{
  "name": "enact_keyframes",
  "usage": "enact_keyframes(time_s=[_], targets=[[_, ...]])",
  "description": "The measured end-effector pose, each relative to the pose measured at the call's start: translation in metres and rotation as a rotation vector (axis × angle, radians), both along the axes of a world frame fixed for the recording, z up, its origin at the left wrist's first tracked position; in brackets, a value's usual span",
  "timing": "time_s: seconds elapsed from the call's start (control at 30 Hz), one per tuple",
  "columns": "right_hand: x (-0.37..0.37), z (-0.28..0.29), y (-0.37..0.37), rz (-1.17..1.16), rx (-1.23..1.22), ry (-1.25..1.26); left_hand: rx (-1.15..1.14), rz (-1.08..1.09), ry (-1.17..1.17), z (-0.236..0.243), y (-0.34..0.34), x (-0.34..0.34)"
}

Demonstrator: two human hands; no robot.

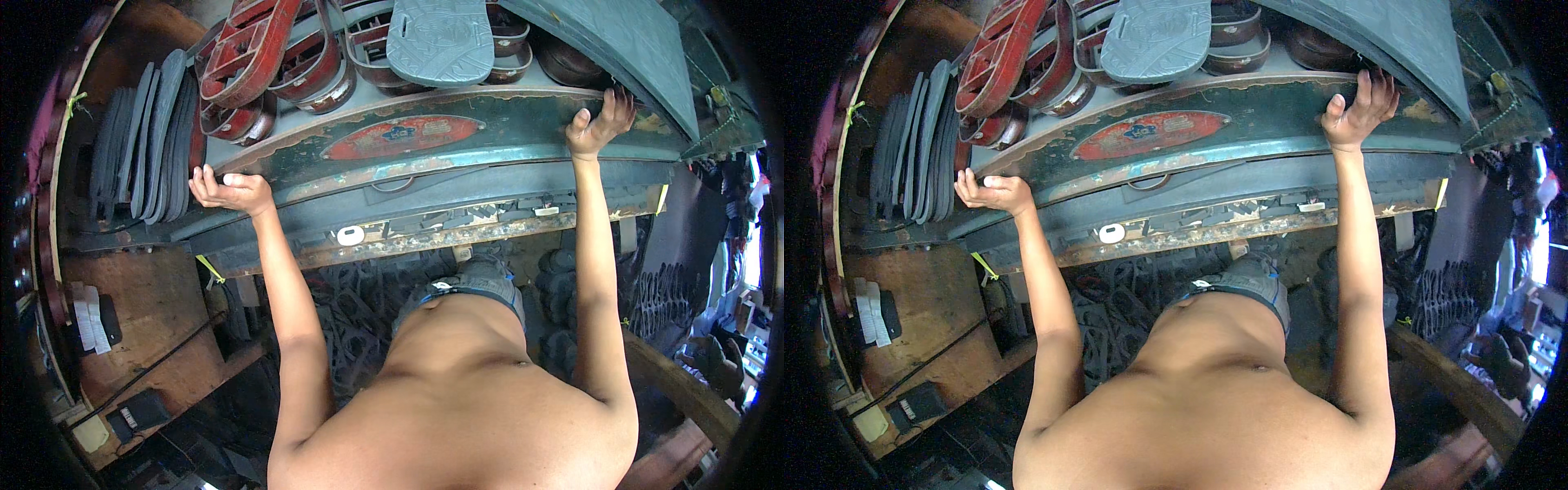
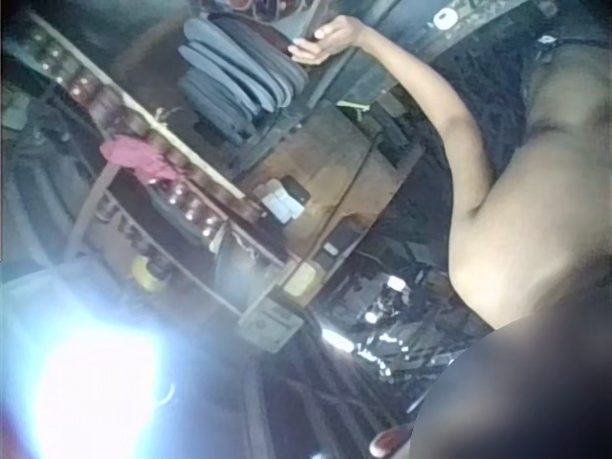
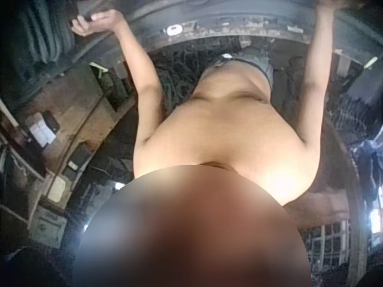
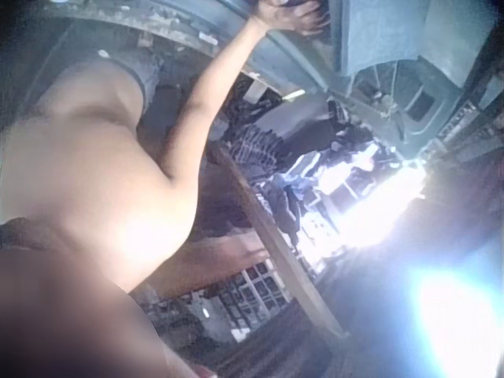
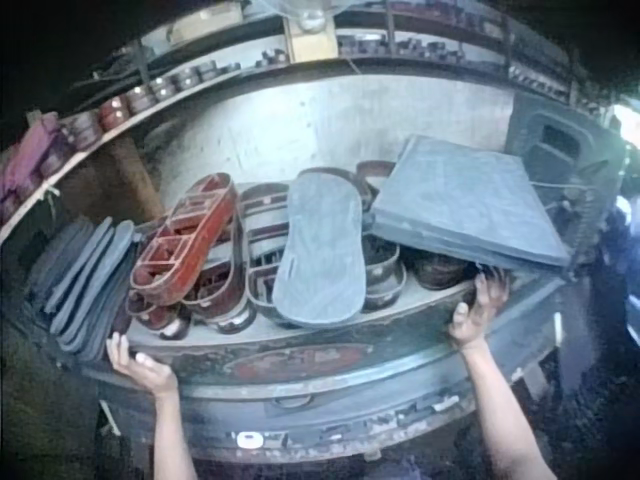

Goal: The person uses a hydraulic press to bond a red sandal frame to a black rubber sheet, then cuts the excess rubber with scissors. They repeat this process for multiple units, stacking the finished soles on the machine.

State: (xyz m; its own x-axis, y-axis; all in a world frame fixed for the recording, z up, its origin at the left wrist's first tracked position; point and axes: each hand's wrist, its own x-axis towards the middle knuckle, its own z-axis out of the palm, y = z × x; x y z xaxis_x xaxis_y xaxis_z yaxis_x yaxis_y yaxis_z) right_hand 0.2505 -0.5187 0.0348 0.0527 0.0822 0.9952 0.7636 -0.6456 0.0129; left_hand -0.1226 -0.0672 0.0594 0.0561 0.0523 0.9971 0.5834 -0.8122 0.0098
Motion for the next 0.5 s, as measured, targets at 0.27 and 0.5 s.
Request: enact_keyframes(time_s=[0.27,0.5], targets=[[0.003,-0.004,-0.002,-0.02,-0.029,0.008,0.032,-0.003,-0.003,0.003,0.001,-0.001],[0.003,-0.025,-0.003,-0.079,-0.101,0.091,0.129,-0.019,0.002,0.002,0.004,-0.001]])
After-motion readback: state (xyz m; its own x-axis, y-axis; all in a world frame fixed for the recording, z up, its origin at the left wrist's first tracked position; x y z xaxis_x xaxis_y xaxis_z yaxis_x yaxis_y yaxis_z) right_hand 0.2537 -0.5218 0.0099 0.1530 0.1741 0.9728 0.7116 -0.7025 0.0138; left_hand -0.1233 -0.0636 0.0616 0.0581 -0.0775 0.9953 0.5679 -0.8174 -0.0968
